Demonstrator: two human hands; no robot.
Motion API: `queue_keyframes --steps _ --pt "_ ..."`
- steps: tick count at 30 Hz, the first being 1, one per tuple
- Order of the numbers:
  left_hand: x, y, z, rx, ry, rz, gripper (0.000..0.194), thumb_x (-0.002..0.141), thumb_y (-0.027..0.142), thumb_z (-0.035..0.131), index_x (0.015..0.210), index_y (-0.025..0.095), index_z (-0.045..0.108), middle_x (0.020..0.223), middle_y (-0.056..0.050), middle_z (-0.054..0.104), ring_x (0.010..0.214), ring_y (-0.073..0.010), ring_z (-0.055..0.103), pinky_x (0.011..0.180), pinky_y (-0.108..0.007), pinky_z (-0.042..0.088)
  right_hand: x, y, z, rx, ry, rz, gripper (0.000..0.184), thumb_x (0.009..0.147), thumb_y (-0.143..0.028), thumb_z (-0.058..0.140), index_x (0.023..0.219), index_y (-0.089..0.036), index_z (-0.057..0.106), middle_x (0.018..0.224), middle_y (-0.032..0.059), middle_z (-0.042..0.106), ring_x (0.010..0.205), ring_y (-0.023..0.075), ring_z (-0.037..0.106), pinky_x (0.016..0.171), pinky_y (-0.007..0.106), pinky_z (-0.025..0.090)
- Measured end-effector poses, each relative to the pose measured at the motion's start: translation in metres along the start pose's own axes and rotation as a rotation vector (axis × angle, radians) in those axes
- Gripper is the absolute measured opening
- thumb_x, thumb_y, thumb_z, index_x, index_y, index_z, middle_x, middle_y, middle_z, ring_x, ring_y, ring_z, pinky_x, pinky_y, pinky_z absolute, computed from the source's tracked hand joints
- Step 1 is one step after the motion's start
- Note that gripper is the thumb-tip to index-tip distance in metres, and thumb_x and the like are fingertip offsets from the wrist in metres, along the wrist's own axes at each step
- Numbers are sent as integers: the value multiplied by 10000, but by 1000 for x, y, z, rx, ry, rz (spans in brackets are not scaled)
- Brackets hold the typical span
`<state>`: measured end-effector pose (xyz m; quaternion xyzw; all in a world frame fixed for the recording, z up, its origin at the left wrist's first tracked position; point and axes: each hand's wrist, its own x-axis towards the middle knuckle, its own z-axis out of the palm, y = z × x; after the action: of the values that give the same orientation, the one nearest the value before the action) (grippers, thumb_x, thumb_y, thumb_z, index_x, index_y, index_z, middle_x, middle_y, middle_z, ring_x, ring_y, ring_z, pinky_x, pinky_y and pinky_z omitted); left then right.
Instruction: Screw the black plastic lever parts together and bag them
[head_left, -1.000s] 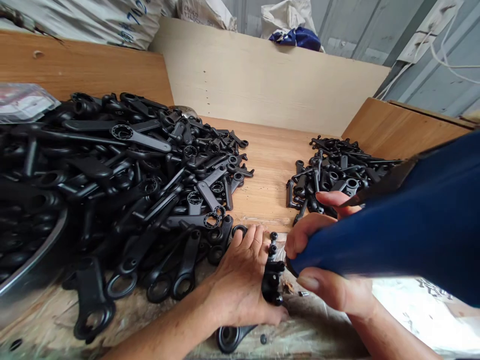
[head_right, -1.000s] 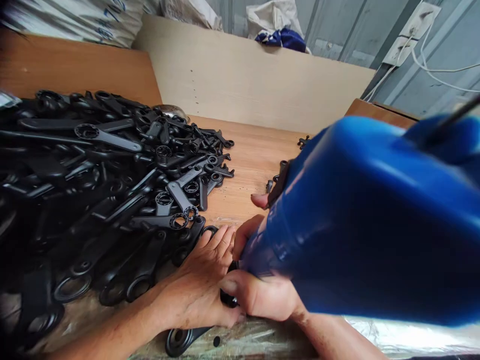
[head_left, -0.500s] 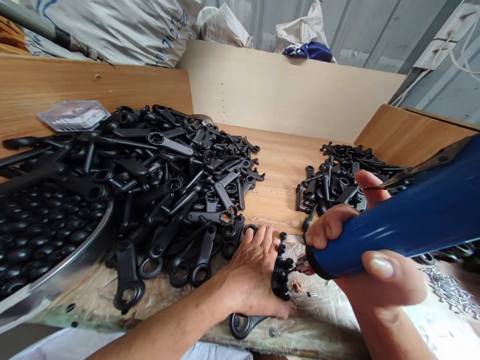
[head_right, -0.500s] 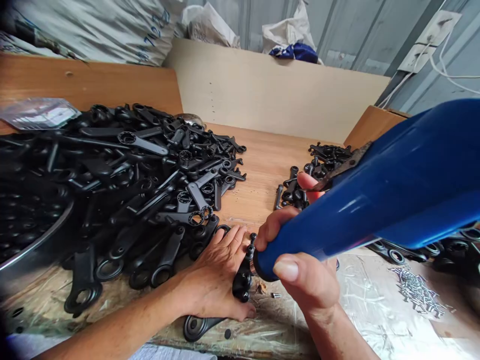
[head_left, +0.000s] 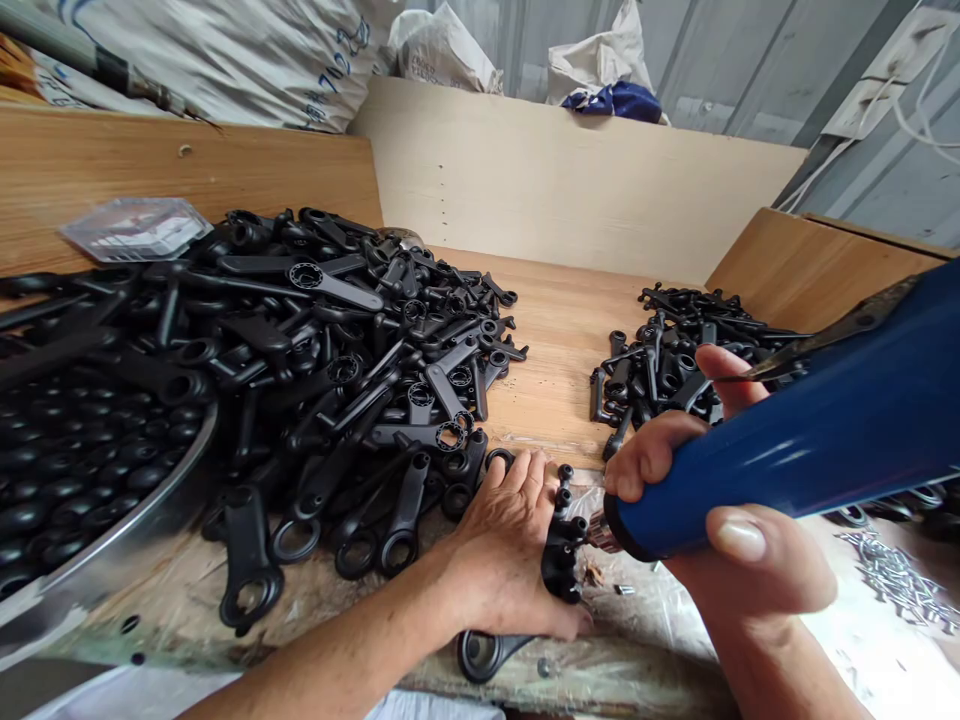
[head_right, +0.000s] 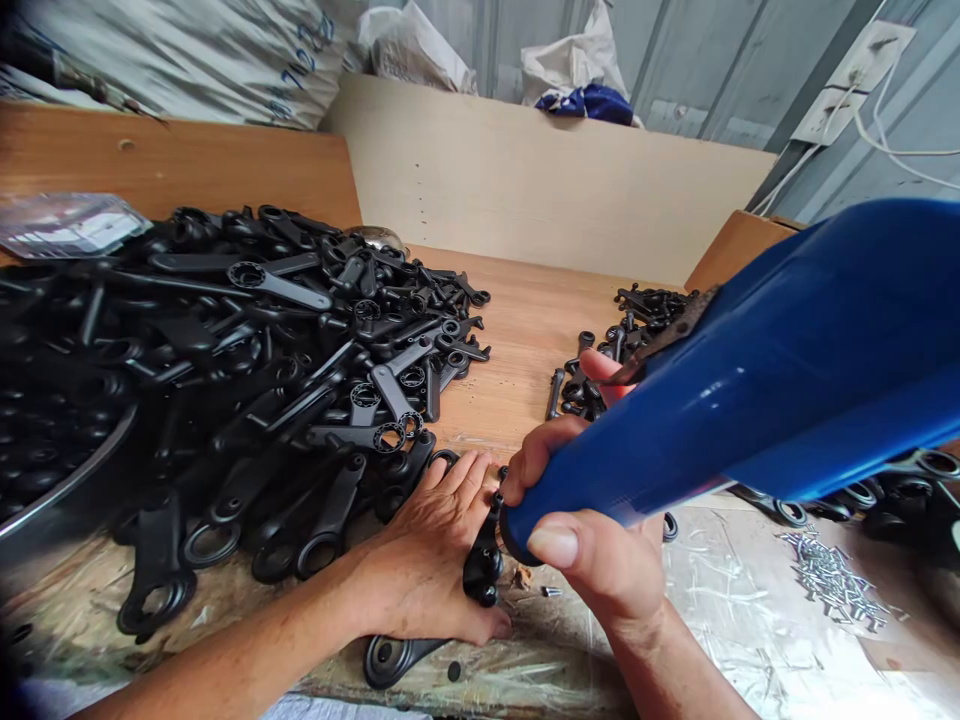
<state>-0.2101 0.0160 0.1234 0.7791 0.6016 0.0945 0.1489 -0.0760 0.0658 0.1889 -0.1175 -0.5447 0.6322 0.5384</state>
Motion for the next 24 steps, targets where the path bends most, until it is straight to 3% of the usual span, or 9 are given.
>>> queue_keyframes --steps 8,16,24 --pt "0 -1 0 -10 -32 -13 1117 542 674 675 1404 76 294 1485 -248 234 1362 -408 171 1084 -577 156 -1 -4 -1 -59 -42 10 721 607 -338 802 1238 -333 454 657 -43 583 543 154 546 491 288 479" --pt "1 -2 -2 -34 -179 -62 1353 519 781 624 1445 -30 61 1507 -287 -43 1381 -407 -104 1110 -567 16 -2 -3 -3 -199 -135 12 679 650 -346 792 1227 -342 433 651 -42 570 535 157 540 474 289 464" --pt "1 -2 -1 -21 -131 -33 1329 538 796 584 1442 -35 75 1504 -300 4 1383 -436 -35 1097 -590 55 -6 1 -4 -292 -153 44 653 676 -338 768 1211 -343 395 674 -36 544 545 168 535 496 317 456"
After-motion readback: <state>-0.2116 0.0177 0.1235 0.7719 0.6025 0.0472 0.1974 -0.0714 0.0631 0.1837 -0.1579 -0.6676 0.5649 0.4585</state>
